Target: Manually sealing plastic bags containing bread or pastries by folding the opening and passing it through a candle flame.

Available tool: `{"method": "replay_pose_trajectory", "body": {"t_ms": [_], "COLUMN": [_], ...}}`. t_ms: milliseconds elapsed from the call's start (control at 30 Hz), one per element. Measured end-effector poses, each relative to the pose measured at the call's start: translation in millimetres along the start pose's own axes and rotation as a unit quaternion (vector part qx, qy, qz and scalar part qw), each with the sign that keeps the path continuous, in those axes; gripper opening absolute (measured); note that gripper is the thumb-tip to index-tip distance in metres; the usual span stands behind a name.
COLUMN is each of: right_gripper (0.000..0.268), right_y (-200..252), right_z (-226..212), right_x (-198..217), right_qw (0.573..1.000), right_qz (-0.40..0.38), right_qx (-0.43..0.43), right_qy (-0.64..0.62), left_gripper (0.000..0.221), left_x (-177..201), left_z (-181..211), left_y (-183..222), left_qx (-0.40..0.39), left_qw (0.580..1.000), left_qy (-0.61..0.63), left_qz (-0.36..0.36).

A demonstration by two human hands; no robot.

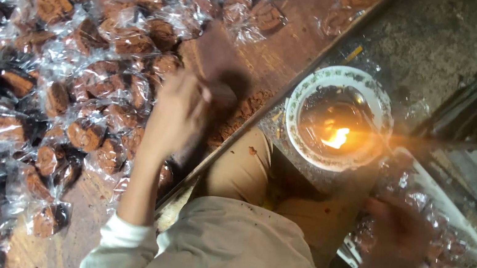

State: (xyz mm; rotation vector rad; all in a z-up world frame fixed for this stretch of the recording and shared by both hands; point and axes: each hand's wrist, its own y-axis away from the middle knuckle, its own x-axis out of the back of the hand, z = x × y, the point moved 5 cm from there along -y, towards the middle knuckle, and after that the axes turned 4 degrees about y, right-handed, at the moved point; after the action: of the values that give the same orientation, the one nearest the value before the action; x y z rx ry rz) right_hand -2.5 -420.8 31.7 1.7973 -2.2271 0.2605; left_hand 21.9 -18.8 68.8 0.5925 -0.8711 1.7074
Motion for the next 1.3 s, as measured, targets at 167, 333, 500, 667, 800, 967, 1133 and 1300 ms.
{"method": "replay_pose_trajectory", "body": {"t_ms": [167,333,500,667,800,967,1133,1300], "right_gripper": [0.06,0.047,0.042,0.038,0.018,0.022,0.025,0.03], "right_y": [14.0,22.1,29.9,42.1,29.0,3.1,-18.5,-5.2], "right_z": [-58.0,-34.6,-27.4,-40.3,-7.1,17.9,17.3,16.6], "right_x": [-100.1,-105.7,-77.8,-80.5,-88.5,-91.1,-88.6,-91.2], "right_qw": [0.958,0.97,0.975,0.966,0.967,0.988,0.931,0.977], "right_qz": [-0.217,-0.238,-0.01,-0.049,-0.157,-0.139,-0.066,-0.035], "right_qx": [0.181,0.019,0.202,0.225,0.193,-0.051,-0.282,-0.197], "right_qy": [0.041,-0.031,0.09,0.119,0.057,0.051,0.222,0.075], "left_gripper": [0.007,0.051,0.017,0.026,0.034,0.02,0.037,0.067], "left_x": [-32.0,-108.6,-135.0,-141.6,-140.3,-156.4,-210.0,-266.8], "left_z": [73.9,90.7,91.1,96.4,111.7,88.7,57.1,65.7], "left_y": [24.3,59.3,72.8,68.9,59.8,48.6,103.5,167.4], "left_qx": [0.068,0.138,0.198,0.114,-0.027,0.099,0.261,0.564], "left_qw": [0.945,0.862,0.825,0.873,0.905,0.921,0.851,0.445], "left_qy": [0.272,0.488,0.513,0.462,0.415,0.371,0.454,0.665], "left_qz": [-0.166,-0.012,0.129,0.105,0.087,0.07,0.041,-0.202]}}
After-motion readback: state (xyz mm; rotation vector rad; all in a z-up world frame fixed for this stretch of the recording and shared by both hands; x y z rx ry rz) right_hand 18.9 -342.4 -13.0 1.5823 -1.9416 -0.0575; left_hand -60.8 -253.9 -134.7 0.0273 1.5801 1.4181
